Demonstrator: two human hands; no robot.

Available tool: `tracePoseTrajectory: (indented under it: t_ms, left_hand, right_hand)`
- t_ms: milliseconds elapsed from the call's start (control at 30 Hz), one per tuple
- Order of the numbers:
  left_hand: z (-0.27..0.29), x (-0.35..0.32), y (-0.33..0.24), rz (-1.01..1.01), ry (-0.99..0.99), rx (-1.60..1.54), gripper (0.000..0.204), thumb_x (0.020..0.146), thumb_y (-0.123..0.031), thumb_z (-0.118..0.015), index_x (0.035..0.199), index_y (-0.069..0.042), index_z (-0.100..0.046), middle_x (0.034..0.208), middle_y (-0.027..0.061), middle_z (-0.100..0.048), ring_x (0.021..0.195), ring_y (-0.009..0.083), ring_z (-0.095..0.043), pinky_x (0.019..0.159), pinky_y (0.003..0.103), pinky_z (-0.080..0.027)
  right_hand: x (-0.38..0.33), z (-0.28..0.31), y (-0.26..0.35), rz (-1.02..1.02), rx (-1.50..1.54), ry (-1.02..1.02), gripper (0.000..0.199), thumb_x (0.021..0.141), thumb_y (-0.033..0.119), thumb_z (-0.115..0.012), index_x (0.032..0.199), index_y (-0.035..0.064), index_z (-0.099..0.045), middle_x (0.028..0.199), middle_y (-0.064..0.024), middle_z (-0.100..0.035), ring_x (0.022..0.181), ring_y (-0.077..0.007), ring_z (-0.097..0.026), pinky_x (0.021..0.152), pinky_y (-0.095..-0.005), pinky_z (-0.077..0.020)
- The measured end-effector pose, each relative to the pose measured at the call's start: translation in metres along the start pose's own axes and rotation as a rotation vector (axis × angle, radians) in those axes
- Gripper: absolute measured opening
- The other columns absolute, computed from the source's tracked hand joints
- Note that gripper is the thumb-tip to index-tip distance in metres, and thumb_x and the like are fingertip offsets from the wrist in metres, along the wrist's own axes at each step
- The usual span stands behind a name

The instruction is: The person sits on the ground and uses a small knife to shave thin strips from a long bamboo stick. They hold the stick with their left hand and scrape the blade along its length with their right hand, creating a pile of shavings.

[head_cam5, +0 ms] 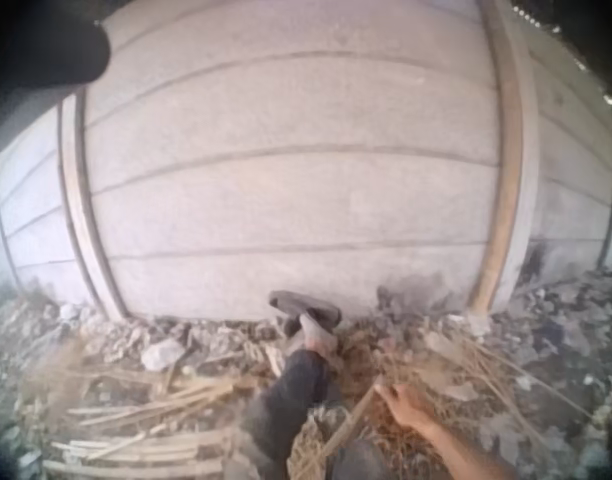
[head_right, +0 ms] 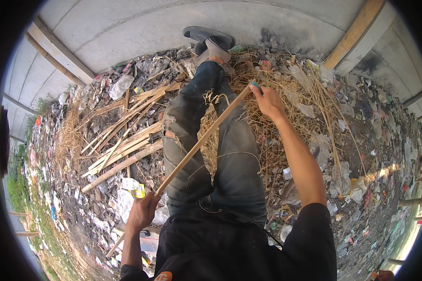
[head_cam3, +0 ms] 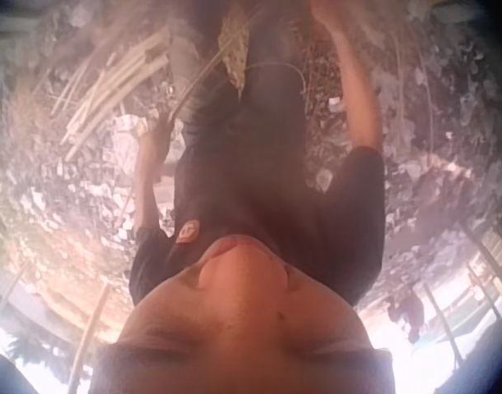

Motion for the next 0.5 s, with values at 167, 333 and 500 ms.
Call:
tracePoseTrajectory:
  t_ms: [167,333,500]
  left_hand:
    - [0.031,-0.057,0.061,0.164,-0.005,-0.034,0.013,0.103,-0.009,-0.060,0.100,0.001,-0.068,0.058,0.0085,-0.057,0.051,0.0166,-0.058,0.052,0.035,-0.045]
    - [0.018,-0.047,0.078,0.282,-0.190,-0.252,0.019,0.108,-0.012,-0.054,0.103,0.002,-0.066,0.060,0.0006,-0.051,0.054,0.0075,-0.044,0.050,0.031,-0.035]
    - [0.016,-0.010,0.061,0.185,-0.164,-0.218,0.017,0.107,-0.012,-0.057,0.106,0.001,-0.068,0.060,0.0014,-0.050,0.055,0.0077,-0.044,0.051,0.031,-0.037]
  right_hand:
    - [0.009,0.090,-0.164,-0.357,-0.080,-0.261,0.075,0.108,0.064,-0.043,0.067,0.0029,-0.056,0.060,-0.0097,-0.051,0.054,-0.0278,-0.049,0.056,-0.0506,-0.0366]
    - [-0.016,0.073,-0.081,-0.163,-0.288,-0.102,0.059,0.108,0.060,-0.048,0.102,0.0064,-0.072,0.082,-0.0151,-0.067,0.076,-0.0364,-0.067,0.068,-0.0514,-0.0495]
    - [-0.021,0.048,-0.073,0.161,-0.379,-0.175,0.051,0.105,0.052,-0.061,0.122,0.0042,-0.069,0.135,-0.0225,-0.057,0.110,-0.0446,-0.063,0.096,-0.0585,-0.0472]
Point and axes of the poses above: each hand's wrist, its own x-axis towards the middle knuckle, its own z-axis out of the back of the hand, y = z × x, the point moved 8 cm from there along x, towards the middle knuckle
